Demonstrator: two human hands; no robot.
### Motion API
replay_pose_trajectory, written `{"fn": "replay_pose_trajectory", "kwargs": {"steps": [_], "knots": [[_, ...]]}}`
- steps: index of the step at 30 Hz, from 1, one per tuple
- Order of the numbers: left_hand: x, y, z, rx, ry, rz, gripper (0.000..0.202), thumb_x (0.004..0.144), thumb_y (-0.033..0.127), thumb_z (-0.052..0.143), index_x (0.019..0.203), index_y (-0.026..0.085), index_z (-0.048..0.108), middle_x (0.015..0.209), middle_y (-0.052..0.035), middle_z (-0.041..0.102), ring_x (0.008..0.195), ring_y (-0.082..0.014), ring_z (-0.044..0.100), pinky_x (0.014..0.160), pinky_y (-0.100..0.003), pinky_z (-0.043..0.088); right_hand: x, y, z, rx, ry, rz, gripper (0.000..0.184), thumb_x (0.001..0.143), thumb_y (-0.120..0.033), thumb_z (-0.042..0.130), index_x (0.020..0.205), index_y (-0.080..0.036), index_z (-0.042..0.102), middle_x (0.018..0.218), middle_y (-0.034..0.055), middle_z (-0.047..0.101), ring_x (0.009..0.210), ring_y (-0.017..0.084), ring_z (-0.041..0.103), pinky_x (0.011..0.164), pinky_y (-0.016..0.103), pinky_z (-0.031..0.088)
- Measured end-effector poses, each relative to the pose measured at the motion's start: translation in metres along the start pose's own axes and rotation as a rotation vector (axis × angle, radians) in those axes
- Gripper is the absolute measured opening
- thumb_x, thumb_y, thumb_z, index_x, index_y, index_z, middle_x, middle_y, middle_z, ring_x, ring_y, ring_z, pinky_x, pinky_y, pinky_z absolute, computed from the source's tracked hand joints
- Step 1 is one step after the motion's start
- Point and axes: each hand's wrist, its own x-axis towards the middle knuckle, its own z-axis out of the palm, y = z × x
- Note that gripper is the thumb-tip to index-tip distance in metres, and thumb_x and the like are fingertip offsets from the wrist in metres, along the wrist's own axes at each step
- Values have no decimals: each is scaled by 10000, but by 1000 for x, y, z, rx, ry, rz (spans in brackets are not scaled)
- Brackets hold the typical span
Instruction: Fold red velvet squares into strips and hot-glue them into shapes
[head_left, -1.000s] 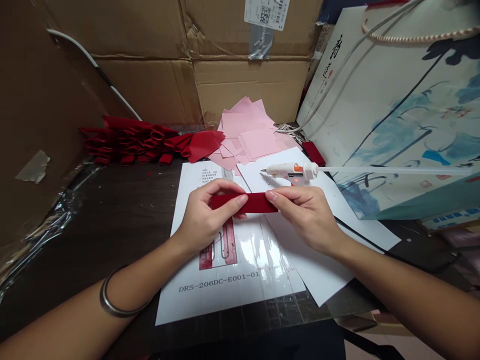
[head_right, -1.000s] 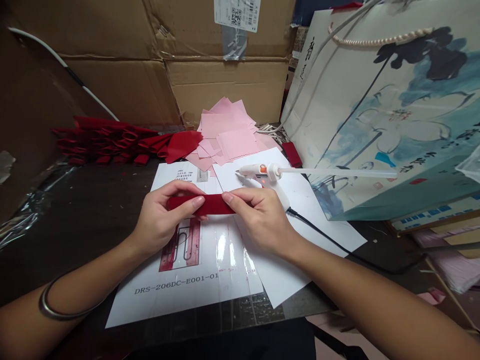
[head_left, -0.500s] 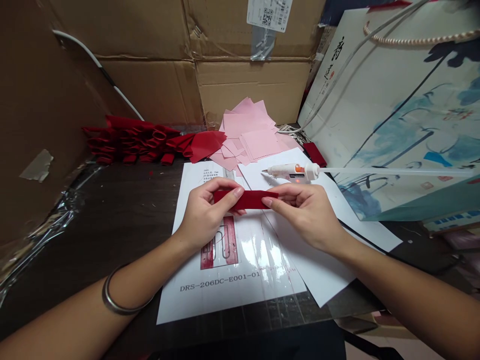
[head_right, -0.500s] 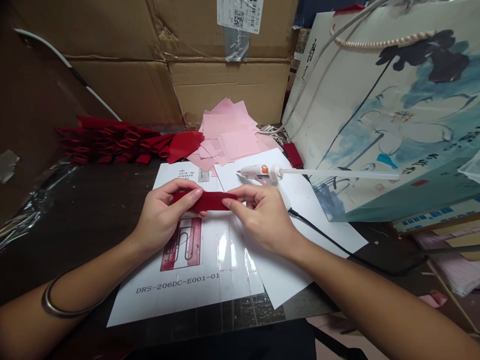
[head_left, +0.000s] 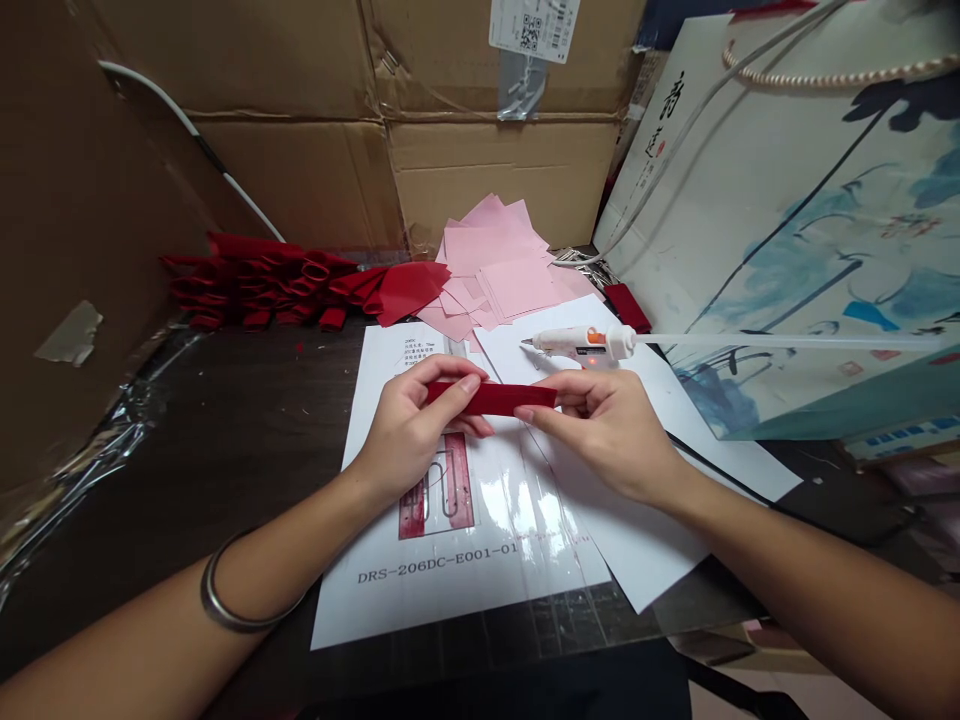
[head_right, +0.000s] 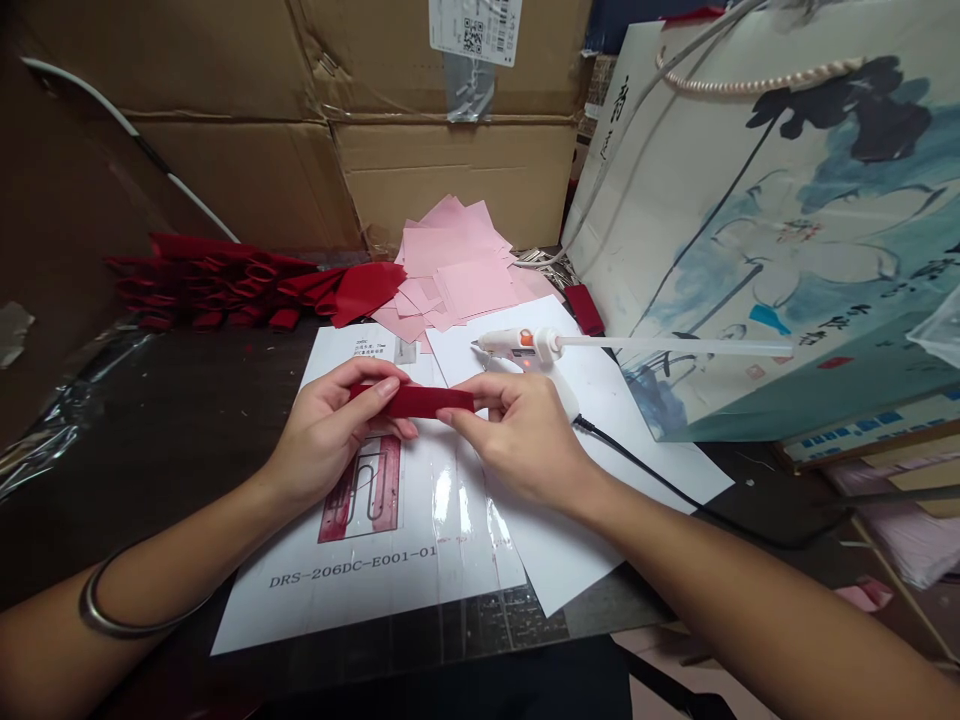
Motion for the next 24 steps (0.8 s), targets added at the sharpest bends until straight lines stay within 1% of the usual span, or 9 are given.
{"fn": "replay_pose_trajectory", "kwargs": {"steps": [5,7,12,13,15,17,19,21,24], "knots": [[-1,1,0,17,14,4,152,827,286,685,891,171,608,725,10,658,566,-129,681,577,-222,560,-1,1,-1,8,-38,-71,216,879,-319,627,978,-198,775,710,3,702,524,95,462,479,257,328],[0,2,0,30,17,0,157,821,290,687,889,172,610,741,9,656,566,-130,682,574,-223,557,-2,0,-1,-11,-23,-93,227,904,-305,586,958,-204,782,682,-2,694,540,104,475,491,260,337],[-1,2,0,33,8,0,153,824,292,679,891,171,612,725,12,650,570,-132,682,570,-220,553,-3,-2,-2,-30,-4,-88,216,900,-289,587,946,-208,782,572,-31,595,504,97,413,463,259,280],[-1,2,0,32,11,3,151,824,290,679,890,172,612,729,12,651,569,-130,682,570,-219,553,-3,-3,-2,-13,-10,-92,217,906,-291,581,918,-201,778,547,-39,561,497,93,402,462,259,274],[-2,2,1,37,23,8,151,826,291,680,891,173,612,747,12,654,568,-125,681,571,-216,554,-3,-3,-2,17,-15,-105,276,929,-309,550,775,-187,744,494,-53,471,479,85,366,465,263,263],[-2,2,1,44,36,6,158,829,299,679,894,173,610,760,10,655,568,-123,677,571,-218,555,-3,-3,-3,33,-5,-118,378,949,-325,518,624,-181,647,475,-59,404,474,81,338,477,267,263],[-1,3,1,57,39,3,176,839,323,670,897,170,606,760,5,655,572,-124,673,571,-224,555,-2,-2,-3,39,15,-122,424,957,-336,507,566,-181,569,480,-59,376,476,79,320,486,270,265],[-1,4,1,98,27,10,205,847,354,666,906,167,606,744,0,652,579,-126,665,570,-227,550,-1,0,-2,35,45,-113,404,955,-346,511,594,-182,589,486,-60,370,480,82,317,491,270,272],[1,3,-1,214,11,39,225,846,373,675,926,171,618,674,11,621,548,-113,614,534,-216,514,1,2,-2,20,92,-84,329,941,-376,535,731,-184,699,494,-57,395,489,91,346,498,269,295]]}}
